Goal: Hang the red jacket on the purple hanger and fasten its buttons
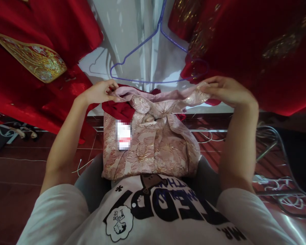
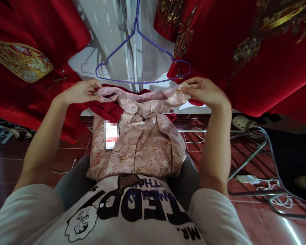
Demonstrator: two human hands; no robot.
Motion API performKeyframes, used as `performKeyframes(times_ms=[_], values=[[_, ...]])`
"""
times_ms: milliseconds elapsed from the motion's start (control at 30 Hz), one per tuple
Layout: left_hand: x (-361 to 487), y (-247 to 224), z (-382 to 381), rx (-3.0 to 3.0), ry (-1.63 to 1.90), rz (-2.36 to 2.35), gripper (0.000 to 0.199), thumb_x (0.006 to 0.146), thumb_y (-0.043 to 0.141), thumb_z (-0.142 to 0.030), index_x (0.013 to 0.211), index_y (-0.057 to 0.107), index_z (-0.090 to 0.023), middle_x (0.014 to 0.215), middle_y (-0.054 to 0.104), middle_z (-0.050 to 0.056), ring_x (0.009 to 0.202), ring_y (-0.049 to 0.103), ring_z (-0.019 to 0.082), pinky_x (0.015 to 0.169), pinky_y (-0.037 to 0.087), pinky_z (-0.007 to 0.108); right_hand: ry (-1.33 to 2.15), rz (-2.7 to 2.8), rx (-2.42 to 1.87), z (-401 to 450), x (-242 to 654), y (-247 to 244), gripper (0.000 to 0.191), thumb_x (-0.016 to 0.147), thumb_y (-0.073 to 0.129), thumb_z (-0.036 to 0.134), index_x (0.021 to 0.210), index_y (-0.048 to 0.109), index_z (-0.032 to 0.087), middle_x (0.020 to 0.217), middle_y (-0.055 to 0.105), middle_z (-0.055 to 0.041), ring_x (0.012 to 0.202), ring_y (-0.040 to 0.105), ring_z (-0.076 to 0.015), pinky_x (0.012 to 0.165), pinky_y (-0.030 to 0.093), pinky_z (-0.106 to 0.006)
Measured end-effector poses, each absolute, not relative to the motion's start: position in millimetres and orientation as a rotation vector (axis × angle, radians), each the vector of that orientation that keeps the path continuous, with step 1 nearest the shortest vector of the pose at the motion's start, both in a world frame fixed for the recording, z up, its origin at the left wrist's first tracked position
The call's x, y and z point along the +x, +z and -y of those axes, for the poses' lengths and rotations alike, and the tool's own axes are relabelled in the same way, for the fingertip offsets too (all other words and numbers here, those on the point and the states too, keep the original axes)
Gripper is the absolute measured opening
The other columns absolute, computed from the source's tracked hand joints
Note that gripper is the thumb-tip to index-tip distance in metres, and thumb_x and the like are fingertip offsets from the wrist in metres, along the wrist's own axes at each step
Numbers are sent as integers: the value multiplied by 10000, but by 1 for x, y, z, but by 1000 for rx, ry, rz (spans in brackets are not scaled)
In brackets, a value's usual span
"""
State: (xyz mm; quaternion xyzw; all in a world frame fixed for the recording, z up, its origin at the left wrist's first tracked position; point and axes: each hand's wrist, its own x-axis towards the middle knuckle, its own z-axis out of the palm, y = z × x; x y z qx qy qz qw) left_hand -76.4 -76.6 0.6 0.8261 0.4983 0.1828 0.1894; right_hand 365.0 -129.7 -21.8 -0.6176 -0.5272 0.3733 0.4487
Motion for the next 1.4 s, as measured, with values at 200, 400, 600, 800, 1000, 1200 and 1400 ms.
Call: performKeyframes(times_ms=[200, 400, 600, 800, 1000, 1200, 1400], values=[[-32, 0, 72, 2938, 639, -1221, 205, 1036, 524, -317, 1087, 698, -222, 1123, 717, 82, 1149, 623, 261, 999, 500, 403, 440, 1535, -1320, 137, 355, -16, 58, 898, 697, 151, 921, 665, 193, 800, 736, -4, 774, 710, -169, 932, 573, -446], [25, -34, 54, 2931, 539, -849, 247, 1044, 488, -217, 1238, 637, -180, 1511, 563, 109, 1444, 475, 286, 1252, 313, 561, -51, 1533, -1399, 124, 371, -27, 83, 918, 685, 170, 987, 708, 209, 1095, 789, -56, 1066, 751, -222, 1011, 563, -416], [29, -55, 47, 2853, 591, -816, 279, 1043, 480, -215, 1278, 628, -195, 1492, 571, 123, 1429, 494, 280, 1256, 310, 530, -192, 1421, -1635, 115, 399, -34, 147, 841, 737, 110, 957, 750, 200, 1300, 741, -61, 1345, 633, -218, 1248, 343, -450], [22, -48, 54, 2805, 631, -796, 265, 1060, 494, -283, 1289, 605, -209, 1431, 611, 125, 1372, 537, 282, 1209, 378, 498, -164, 1418, -1737, 117, 410, -39, 93, 862, 726, 169, 931, 756, 224, 1295, 738, -59, 1389, 596, -262, 1276, 266, -528], [24, -48, 56, 2795, 612, -796, 321, 1035, 476, -234, 1332, 595, -215, 1454, 597, 123, 1412, 509, 279, 1249, 320, 497, -198, 1391, -1689, 116, 401, -37, 126, 866, 692, 119, 962, 764, 157, 1267, 741, -128, 1323, 639, -256, 1228, 371, -428], [23, -50, 57, 2808, 615, -796, 311, 1032, 476, -226, 1310, 613, -201, 1468, 587, 126, 1428, 489, 290, 1252, 311, 517, -250, 1392, -1574, 113, 382, -30, 159, 901, 660, 146, 1026, 759, 154, 1189, 752, -127, 1201, 678, -265, 1104, 482, -424], [21, -50, 55, 2802, 613, -807, 345, 1027, 488, -220, 1355, 594, -220, 1463, 597, 109, 1413, 502, 294, 1237, 335, 523, -291, 1417, -1607, 120, 388, -30, 164, 851, 704, 62, 975, 767, 149, 1168, 756, -151, 1213, 684, -277, 1122, 481, -450]])
